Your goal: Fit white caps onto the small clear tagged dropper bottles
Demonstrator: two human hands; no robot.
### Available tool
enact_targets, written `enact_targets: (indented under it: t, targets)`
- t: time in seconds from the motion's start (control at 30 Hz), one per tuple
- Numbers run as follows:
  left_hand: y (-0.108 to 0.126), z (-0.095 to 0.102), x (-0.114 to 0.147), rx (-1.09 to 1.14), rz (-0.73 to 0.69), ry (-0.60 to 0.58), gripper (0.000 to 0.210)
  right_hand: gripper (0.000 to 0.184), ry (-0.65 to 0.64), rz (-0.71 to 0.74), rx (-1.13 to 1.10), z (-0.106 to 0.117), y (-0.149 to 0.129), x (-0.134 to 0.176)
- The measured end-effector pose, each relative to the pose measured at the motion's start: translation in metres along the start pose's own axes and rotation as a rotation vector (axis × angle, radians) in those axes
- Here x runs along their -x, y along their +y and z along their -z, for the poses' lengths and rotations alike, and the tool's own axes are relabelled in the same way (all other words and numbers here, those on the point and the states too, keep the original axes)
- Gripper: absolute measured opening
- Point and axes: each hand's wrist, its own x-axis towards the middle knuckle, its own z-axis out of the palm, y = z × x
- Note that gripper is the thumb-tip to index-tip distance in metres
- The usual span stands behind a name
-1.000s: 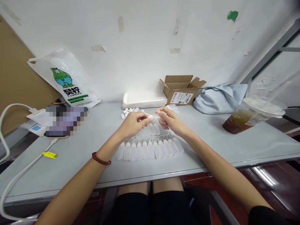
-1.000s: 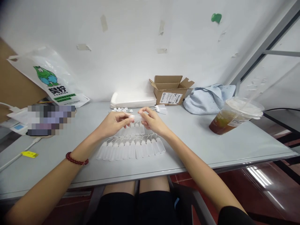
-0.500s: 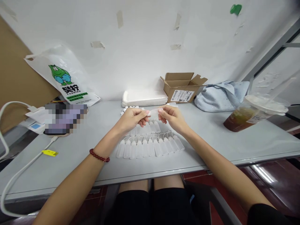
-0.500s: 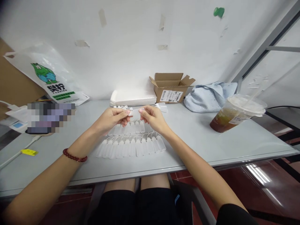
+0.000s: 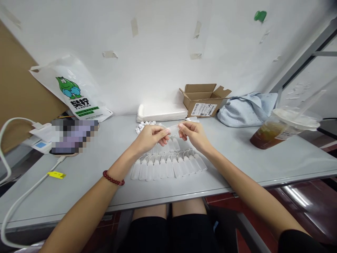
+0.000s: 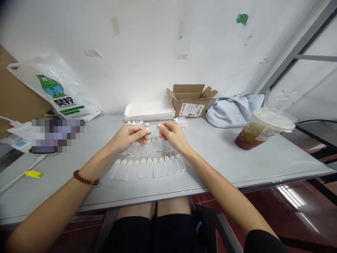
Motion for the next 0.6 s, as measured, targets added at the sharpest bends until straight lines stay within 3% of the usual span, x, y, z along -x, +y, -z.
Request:
enact_targets:
  t: [0.2,0.43,0.6]
  targets:
    - [0.001,-0.0051,0.003,-0.11,-0.122,0.097,0.023,0.039,0.074,0.012,-0.041,-0.0011,0.0032,0.0011]
    - [0.003,-0.0009,0.0019,-0.032,-0.022,-0.018,0.037,0.04,0.069,-0.002,-0.085,-0.0043,0.0025,0.0025]
    - [0.0016,-0.0036,0.0033,-0.126,-0.092,0.063,0.018,0.041,0.102,-0.002,-0.07,-0.0092,0.0026,0.004]
